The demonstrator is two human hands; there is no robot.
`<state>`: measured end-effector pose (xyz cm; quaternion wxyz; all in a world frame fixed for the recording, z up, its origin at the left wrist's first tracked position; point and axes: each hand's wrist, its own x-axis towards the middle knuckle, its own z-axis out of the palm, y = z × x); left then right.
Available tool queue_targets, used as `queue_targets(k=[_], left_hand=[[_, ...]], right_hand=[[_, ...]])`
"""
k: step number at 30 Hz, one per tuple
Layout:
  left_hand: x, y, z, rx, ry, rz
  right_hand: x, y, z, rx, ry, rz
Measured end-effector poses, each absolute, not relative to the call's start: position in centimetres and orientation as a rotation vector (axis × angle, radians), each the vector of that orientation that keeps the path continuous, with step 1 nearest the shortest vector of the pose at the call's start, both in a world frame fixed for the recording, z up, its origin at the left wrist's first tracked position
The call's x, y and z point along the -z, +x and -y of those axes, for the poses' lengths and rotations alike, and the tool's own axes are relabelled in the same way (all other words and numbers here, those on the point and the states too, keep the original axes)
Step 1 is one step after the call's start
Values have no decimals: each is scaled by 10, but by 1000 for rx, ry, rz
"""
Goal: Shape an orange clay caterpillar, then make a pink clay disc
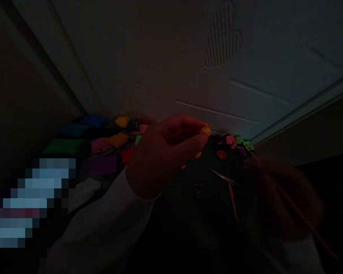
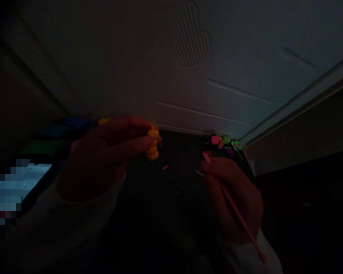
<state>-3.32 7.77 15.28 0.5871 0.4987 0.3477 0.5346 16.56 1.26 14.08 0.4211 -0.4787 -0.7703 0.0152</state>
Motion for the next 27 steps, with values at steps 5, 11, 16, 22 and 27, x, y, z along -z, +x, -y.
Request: queue_targets(k=[5,11,16,22,27], left_hand=[[-144,-25,-76,-1087,1241,-906],[-90,-14,-68,-856,1297,-946],[-38,-17,-66,-697,1164,-1046],[-13,-22,-68,-679,986,-1037],[-15,-22,-66,-643,965,-1023]], right_hand=[[-78,190,-10,30,-1335,2379],[-16,215,-20,76,-1552,2779],[-6,217,-26,164,-1582,2811],[-11,215,-27,172,-1597,2712],[-15,203,-22,95,-1535,2645]])
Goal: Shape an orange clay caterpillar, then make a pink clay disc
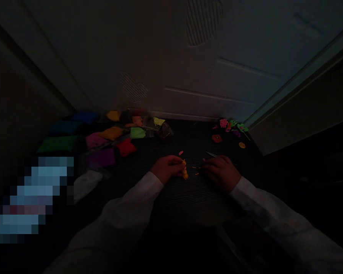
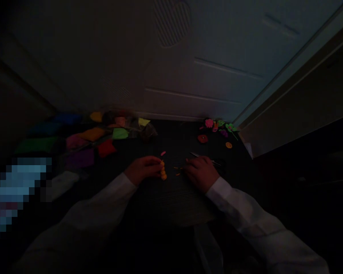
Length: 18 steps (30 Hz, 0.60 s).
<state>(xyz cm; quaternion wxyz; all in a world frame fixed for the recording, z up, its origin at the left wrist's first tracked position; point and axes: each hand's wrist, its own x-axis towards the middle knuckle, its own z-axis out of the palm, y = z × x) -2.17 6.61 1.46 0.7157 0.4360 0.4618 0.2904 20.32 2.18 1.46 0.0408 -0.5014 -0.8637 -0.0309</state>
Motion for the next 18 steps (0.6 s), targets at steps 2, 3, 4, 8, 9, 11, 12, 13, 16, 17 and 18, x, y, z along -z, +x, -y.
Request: queue_targets(k=[2,3,4,8,9,11,12,13,16,17,18], left_hand=[[-14,-22,-66,-620,1052,-1026],[-13,-23,-66,-610,1096,-1033],[-12,-23,-66,-598,1127,-1045],[-8,-22,-66,-548,1111,-1093],[-7,-22,-66,-543,1102,-1101],[-5,-21,-66,-544,1093,-1110],[-5,-21,-66,-545,1092,-1112],[-5,-21,-66,-549,1090,-1119],[-3,-21,-66,-567,1085,-1126],[-3,-21,-67,-576,1083,-1123],[-2,-21,-67,-583,1081,-1115]], right_hand=[[-14,198,-22,74,-1515,2645],[-14,196,-23,73,-1517,2644],[-13,194,-24,75,-1526,2641],[-12,187,-32,67,-1571,2621],[-12,185,-34,61,-1568,2618],[-11,181,-36,46,-1551,2622],[-11,179,-37,42,-1545,2622],[-10,177,-37,40,-1544,2618],[-9,173,-39,32,-1556,2595],[-8,172,-39,28,-1559,2587],[-8,172,-40,21,-1560,2584]])
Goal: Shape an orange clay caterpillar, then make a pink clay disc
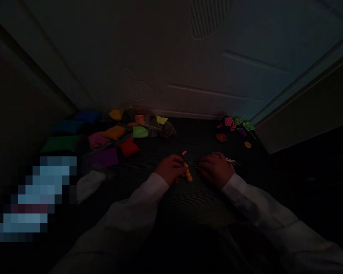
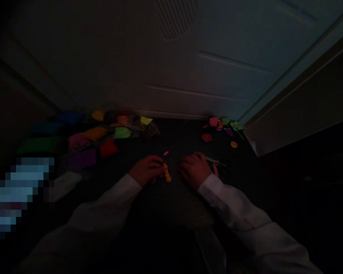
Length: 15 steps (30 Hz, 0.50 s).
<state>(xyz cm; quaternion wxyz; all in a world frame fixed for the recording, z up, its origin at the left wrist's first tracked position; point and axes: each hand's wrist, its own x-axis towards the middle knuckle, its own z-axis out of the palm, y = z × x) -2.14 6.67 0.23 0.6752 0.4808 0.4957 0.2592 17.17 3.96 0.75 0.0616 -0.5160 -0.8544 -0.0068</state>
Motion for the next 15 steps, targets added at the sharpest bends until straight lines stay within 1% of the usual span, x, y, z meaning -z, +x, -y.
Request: queue_targets(k=[10,15], left_hand=[[3,-19,-68,-598,1047,-1155],[1,-23,-73,-635,1119,-1294]], right_hand=[[-5,170,-40,-8,-1579,2562],[-7,171,-42,-30,-1579,2501]])
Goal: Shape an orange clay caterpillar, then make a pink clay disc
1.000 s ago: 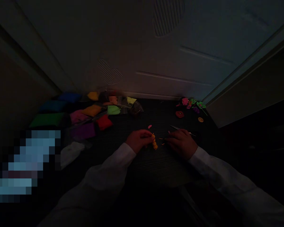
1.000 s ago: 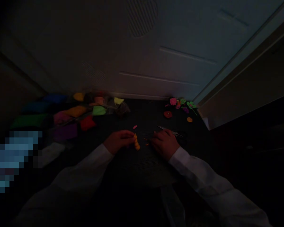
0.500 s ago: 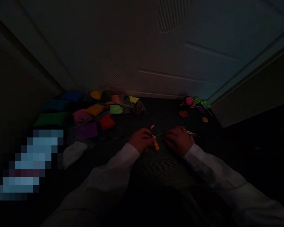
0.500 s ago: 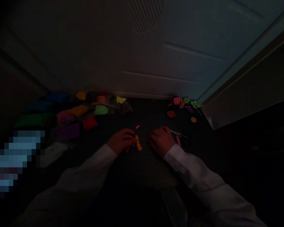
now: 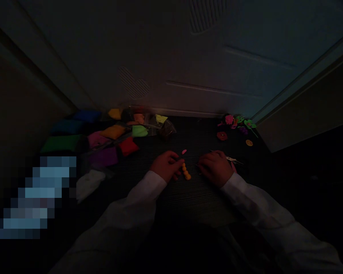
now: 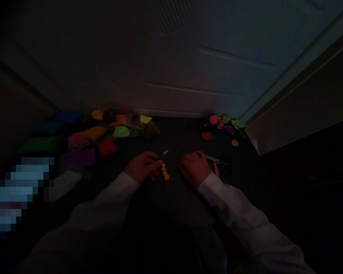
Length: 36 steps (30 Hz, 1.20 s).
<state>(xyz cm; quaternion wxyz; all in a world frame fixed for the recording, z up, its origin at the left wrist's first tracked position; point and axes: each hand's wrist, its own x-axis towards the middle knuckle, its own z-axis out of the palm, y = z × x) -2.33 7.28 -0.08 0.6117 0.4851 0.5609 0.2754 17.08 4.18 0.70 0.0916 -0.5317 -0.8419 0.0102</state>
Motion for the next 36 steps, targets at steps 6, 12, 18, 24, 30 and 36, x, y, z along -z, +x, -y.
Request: queue_targets(k=[6,12,18,24,30,36], left_hand=[[-4,-34,-79,-847,1598,-1346],[2,-32,-75,-991,2080,-1172],[4,-31,-77,-941,2099,-1134],[4,-30,-78,-935,2003,-1110],[3,-28,-75,-951,1929,-1119],[-1,-29,-74,-988,1993,-1153]], right_hand=[[-14,158,-54,-85,-1466,2249],[-10,143,-50,-19,-1269,2182],[-8,144,-45,-2,-1237,2191],[-7,144,-46,18,-1203,2172],[-7,144,-45,37,-1176,2157],[-6,145,-46,33,-1230,2168]])
